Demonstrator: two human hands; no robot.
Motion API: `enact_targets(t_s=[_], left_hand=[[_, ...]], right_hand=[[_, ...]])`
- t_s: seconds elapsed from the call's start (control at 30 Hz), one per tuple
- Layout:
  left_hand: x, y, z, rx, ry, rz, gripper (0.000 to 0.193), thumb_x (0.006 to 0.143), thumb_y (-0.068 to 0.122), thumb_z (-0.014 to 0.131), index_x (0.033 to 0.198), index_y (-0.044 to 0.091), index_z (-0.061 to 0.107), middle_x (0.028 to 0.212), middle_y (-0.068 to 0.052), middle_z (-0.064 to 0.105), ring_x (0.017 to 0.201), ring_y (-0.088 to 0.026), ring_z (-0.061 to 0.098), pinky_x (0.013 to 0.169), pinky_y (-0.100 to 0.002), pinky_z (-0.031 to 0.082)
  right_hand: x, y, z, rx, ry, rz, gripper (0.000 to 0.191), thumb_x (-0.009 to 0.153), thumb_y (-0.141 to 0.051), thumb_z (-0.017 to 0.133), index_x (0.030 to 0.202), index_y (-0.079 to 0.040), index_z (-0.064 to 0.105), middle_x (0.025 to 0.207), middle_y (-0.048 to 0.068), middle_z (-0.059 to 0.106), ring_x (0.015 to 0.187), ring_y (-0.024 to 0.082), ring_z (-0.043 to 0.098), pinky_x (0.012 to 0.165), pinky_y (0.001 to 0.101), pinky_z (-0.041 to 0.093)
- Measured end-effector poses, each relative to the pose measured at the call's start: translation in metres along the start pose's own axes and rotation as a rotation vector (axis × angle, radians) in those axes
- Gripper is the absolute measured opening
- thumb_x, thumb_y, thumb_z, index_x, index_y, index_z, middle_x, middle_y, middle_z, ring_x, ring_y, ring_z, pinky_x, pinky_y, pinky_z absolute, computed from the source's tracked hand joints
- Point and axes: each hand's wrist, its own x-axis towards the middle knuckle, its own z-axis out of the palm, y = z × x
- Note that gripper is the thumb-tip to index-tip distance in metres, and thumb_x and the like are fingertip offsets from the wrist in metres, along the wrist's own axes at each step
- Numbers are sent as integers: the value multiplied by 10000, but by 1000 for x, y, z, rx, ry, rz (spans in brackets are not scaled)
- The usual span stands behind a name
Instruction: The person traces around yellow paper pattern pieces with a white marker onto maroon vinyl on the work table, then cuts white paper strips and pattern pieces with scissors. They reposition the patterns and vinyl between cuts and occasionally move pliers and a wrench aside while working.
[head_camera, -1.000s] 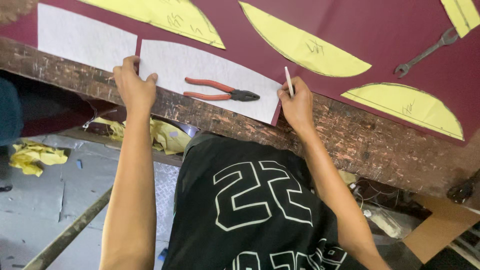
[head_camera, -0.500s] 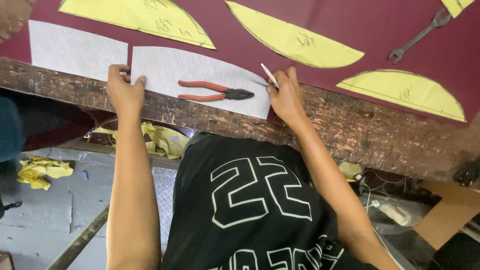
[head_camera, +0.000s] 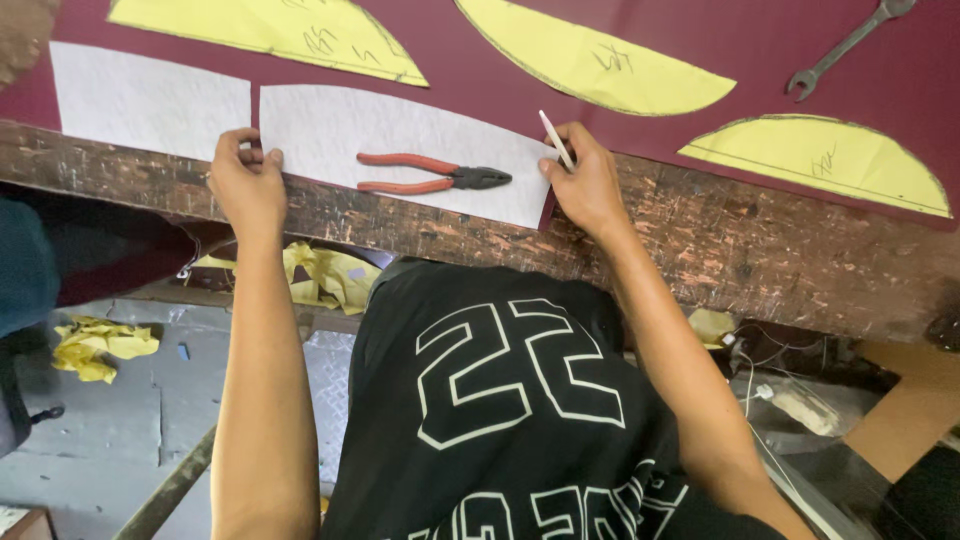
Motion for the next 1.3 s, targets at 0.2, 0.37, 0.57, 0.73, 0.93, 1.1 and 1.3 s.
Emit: enact_targets(t_s=[0.2,0.37,0.57,0.73,0.93,1.1,1.3], left_hand=[[0,1,0,13,-26,-45,266,889,-12,779,1136,20,687,866,-62,706,742,-158,658,709,-325,546],[0,2,-4,35,-73,-115,271,867,-1,785,1119,32,694,831,-50,702,734,-133,662,700,-311,531],[-1,2,-4,29,-59,-85,272,849,11,804,1102,25,705,821,-48,696,727,-135,657,701,-306,537],[-2,-1,-4,9,-70,-71,257,864,5,793,1103,11,699,832,-56,700,733,-140,658,694,-306,538],[-2,-4,-4,9,-62,-40,227,887,-7,778,1100,7,701,855,-69,707,753,-155,663,708,-305,547],[-8,5,-8,128,38,91,295,835,-45,781,1114,6,702,1027,-144,627,836,-237,625,779,-388,519],[-35,59,23,137,-60,337,230,953,-36,703,1172,31,683,1113,-125,596,1006,-274,602,918,-419,493]], right_hand=[[-1,3,0,-17,34,47,249,894,-86,736,1118,-61,629,930,135,702,846,245,677,783,372,525],[-3,5,-1,4,37,-4,229,919,-84,716,1128,-63,624,965,112,707,892,208,676,797,364,519],[-2,9,1,12,56,54,238,906,-91,729,1124,-73,635,875,76,664,788,168,622,734,334,511],[-4,12,3,20,77,59,233,908,-96,749,1102,-64,626,837,61,642,763,157,593,717,325,502],[-6,15,6,-8,183,-17,260,869,-53,761,1091,-36,627,939,82,622,832,194,627,747,349,515],[-30,18,2,-102,272,-24,216,885,-25,766,1074,-21,662,985,110,595,897,259,640,806,389,518],[-66,21,17,-170,230,-110,253,878,-84,794,1103,-23,695,995,140,616,900,321,656,787,432,520]])
